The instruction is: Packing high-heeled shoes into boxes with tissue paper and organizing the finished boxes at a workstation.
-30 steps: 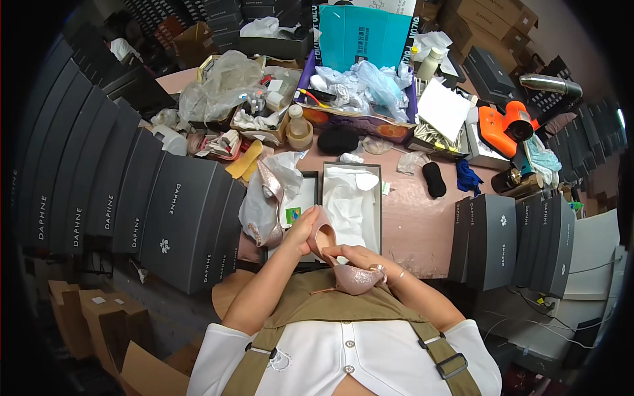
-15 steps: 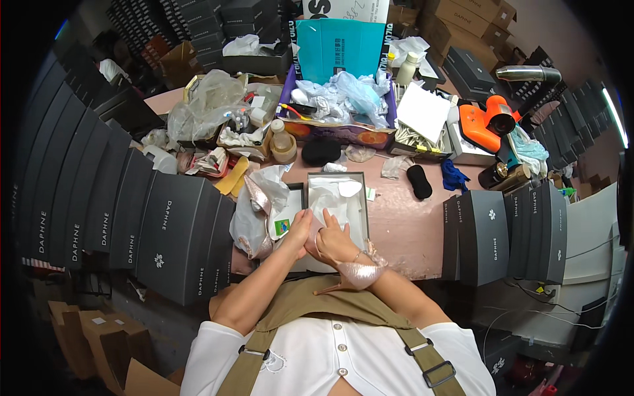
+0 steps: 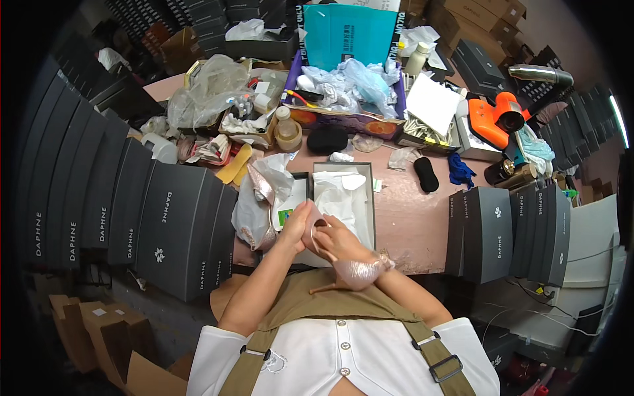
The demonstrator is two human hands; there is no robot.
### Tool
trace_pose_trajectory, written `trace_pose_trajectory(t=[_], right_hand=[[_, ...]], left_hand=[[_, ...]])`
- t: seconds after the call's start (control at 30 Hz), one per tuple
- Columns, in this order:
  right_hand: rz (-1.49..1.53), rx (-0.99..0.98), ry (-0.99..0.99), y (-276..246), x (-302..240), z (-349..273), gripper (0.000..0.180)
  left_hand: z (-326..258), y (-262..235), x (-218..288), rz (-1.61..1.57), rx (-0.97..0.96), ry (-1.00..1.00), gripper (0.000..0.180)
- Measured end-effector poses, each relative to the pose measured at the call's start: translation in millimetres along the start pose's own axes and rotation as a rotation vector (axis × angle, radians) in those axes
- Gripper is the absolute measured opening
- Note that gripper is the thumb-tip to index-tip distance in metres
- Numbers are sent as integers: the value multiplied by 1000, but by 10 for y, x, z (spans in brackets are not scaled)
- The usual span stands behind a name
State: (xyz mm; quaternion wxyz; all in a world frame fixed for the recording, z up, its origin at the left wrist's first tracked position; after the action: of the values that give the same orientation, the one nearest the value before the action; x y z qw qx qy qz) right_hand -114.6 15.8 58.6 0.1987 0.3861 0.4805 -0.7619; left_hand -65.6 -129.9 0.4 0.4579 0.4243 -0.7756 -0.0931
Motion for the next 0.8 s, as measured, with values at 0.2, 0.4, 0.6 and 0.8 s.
trace_pose_trajectory(t=[0.2,0.4,0.6,0.8], right_hand=[[537,430,559,-605,267,-200,26],[551,269,568,-673,502,-273,29],[1297,394,587,-755,500,-44,34],[505,-179,144,-469,-162,321,40]], left_hand=[[426,-217,519,-303,66,-220,48],[464,81,719,-328,166,-240,49],[520,105,671,-295,57,-192,49],[387,174,496,86,-289,79,42]])
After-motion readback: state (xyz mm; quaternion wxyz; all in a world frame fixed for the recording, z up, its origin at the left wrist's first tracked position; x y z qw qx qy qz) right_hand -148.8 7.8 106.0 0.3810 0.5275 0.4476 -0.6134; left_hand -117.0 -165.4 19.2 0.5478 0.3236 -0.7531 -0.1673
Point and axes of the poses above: each hand's wrist, its own z-axis towards the middle knuckle, its own y-axis out of the palm, x = y × z, the point moved 1 cm from there along z, towards the middle knuckle, and after that the axes turned 3 degrees about z, right-handed, at the moved point
